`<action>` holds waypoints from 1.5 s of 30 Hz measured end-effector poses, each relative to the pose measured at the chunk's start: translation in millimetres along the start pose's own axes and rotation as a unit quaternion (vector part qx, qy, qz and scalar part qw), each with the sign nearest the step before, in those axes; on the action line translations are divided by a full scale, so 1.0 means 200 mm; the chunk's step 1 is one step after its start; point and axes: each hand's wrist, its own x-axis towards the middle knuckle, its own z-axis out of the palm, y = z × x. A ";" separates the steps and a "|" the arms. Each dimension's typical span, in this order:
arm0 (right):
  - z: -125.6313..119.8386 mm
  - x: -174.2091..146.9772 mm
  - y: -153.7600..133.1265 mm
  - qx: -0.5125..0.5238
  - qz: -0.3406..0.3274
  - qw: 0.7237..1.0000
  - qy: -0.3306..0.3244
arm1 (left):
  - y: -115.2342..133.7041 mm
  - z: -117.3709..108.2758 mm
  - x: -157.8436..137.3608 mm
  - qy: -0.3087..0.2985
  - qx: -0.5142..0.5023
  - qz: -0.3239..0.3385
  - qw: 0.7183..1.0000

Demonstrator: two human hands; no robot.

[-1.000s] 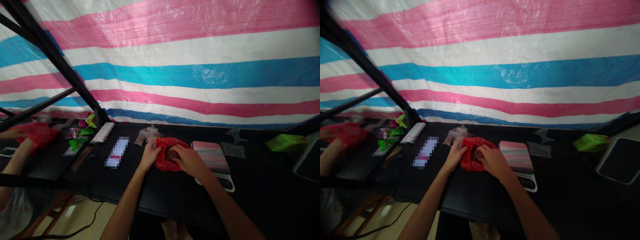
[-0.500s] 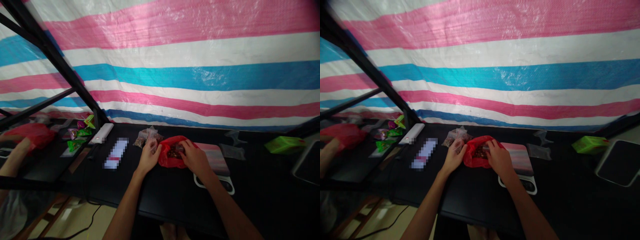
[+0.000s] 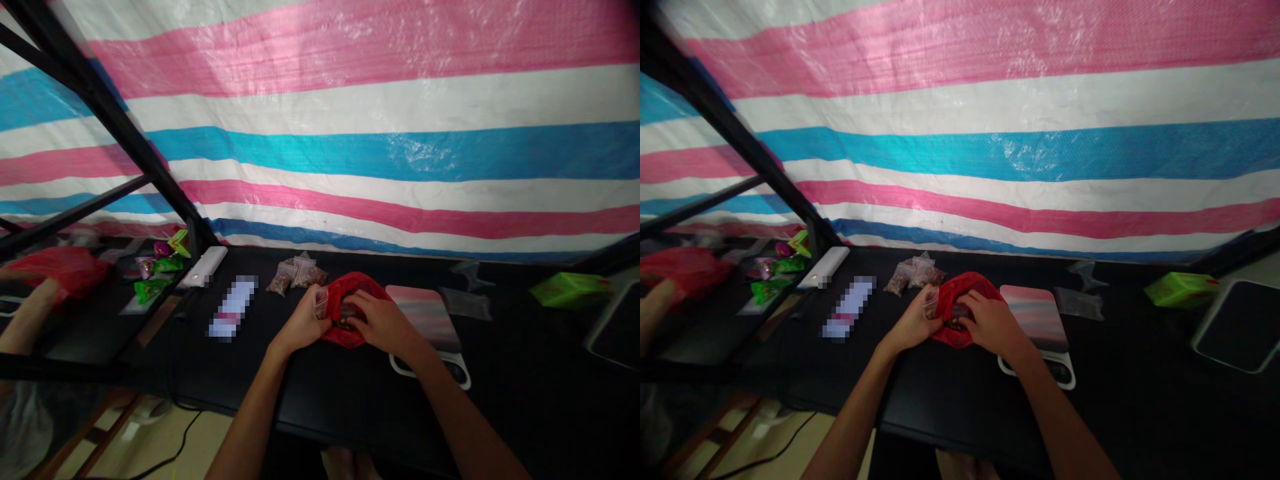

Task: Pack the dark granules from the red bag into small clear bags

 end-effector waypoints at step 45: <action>-0.05 0.02 -0.02 0.079 -0.031 0.972 0.217 | -0.07 0.01 0.10 0.170 0.194 0.201 0.945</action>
